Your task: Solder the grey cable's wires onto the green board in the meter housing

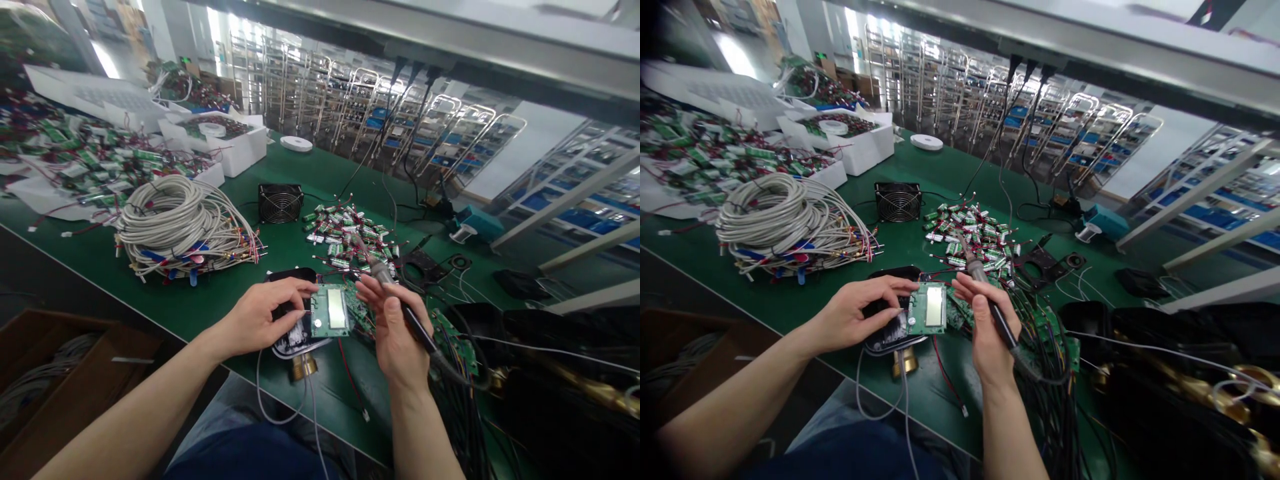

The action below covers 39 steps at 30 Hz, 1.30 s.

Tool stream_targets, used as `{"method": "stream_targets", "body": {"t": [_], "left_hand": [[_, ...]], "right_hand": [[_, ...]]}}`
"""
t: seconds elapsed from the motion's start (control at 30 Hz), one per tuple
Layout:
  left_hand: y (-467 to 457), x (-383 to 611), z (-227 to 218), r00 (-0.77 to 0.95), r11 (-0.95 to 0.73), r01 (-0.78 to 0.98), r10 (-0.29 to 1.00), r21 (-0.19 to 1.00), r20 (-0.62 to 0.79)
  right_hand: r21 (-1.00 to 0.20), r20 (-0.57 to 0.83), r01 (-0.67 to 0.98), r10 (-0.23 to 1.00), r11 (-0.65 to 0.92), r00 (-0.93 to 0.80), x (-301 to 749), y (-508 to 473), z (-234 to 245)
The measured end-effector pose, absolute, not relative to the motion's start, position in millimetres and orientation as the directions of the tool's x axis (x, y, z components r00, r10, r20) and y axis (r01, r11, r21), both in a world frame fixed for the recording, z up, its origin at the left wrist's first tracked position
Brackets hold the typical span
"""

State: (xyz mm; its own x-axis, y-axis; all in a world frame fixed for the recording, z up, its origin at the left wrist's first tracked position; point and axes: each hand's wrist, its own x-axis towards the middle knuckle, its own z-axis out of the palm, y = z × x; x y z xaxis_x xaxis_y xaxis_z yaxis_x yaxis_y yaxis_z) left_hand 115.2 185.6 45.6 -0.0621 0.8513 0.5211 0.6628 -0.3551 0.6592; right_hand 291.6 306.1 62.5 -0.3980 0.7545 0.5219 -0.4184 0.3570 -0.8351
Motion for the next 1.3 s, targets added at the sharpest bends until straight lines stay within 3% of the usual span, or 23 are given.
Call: {"method": "stream_targets", "body": {"t": [0.2, 0.33, 0.73, 1.07, 1.3], "left_hand": [[185.0, 115.3, 44.7, -0.064, -0.354, 0.667, 0.849, 0.655, 0.524], [186.0, 115.1, 43.8, -0.057, -0.354, 0.681, 0.847, 0.641, 0.528], [178.1, 116.5, 41.1, -0.096, -0.331, 0.783, 0.773, 0.527, 0.627], [178.2, 112.5, 46.3, -0.081, -0.307, 0.719, 0.854, 0.624, 0.514], [180.5, 124.0, 43.3, -0.231, -0.154, 0.78, 0.83, 0.607, 0.507]], "right_hand": [[-0.788, 0.573, -0.252, 0.517, 0.562, -0.636, 283.8, 298.8, 49.6], [-0.699, 0.61, -0.19, 0.436, 0.689, -0.661, 281.2, 298.3, 37.0], [-0.671, 0.634, -0.174, 0.437, 0.72, -0.638, 279.9, 301.4, 28.1], [-0.677, 0.63, -0.169, 0.446, 0.716, -0.636, 280.5, 300.1, 28.5], [-0.688, 0.625, -0.176, 0.451, 0.704, -0.638, 280.4, 300.2, 28.7]]}}
